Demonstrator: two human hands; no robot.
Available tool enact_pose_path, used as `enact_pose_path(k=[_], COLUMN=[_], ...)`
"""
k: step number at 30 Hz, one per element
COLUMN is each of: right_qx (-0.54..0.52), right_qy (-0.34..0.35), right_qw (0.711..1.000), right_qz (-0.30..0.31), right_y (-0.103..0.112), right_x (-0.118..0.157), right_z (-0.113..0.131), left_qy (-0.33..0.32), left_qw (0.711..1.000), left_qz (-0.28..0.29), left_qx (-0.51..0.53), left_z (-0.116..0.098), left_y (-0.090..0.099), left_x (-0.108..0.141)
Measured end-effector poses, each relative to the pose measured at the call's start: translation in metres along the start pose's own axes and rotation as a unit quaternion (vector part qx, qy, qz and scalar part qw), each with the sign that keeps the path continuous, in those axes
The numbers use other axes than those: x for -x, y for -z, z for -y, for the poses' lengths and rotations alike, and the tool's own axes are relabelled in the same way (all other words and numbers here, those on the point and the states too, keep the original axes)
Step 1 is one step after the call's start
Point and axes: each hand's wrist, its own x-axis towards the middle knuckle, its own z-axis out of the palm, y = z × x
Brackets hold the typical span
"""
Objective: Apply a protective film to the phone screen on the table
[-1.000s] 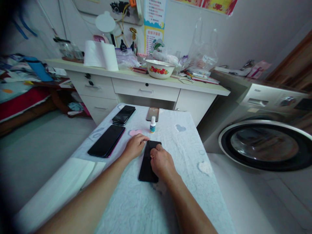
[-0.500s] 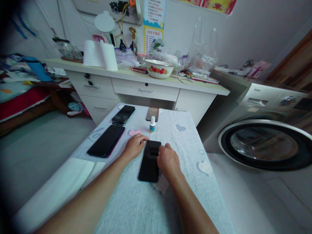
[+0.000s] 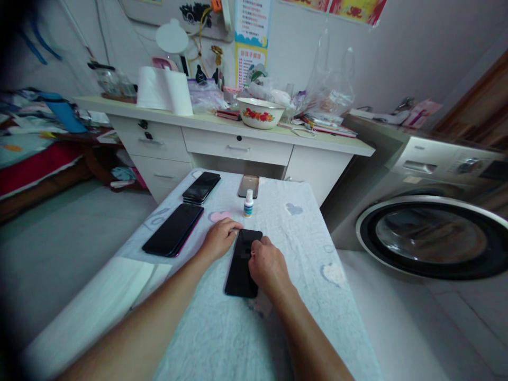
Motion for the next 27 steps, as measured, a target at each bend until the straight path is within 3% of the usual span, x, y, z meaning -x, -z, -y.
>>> enact_pose_path(k=[20,27], right_qx=[-0.079,-0.070], right_qy=[0.185,0.167], right_qw=[0.980,0.983], right_qz=[0.001,-0.010], right_y=[-0.016,-0.017], right_x=[0.006,0.004], right_z=[0.011,0.008], left_qy=[0.000,-0.001], left_qw=[1.000,1.000], left_qz=[0.001,-0.004], left_qx=[0.001,0.003], left_z=[0.001,0.002], left_y=[-0.001,-0.002], left_x=[0.000,0.000])
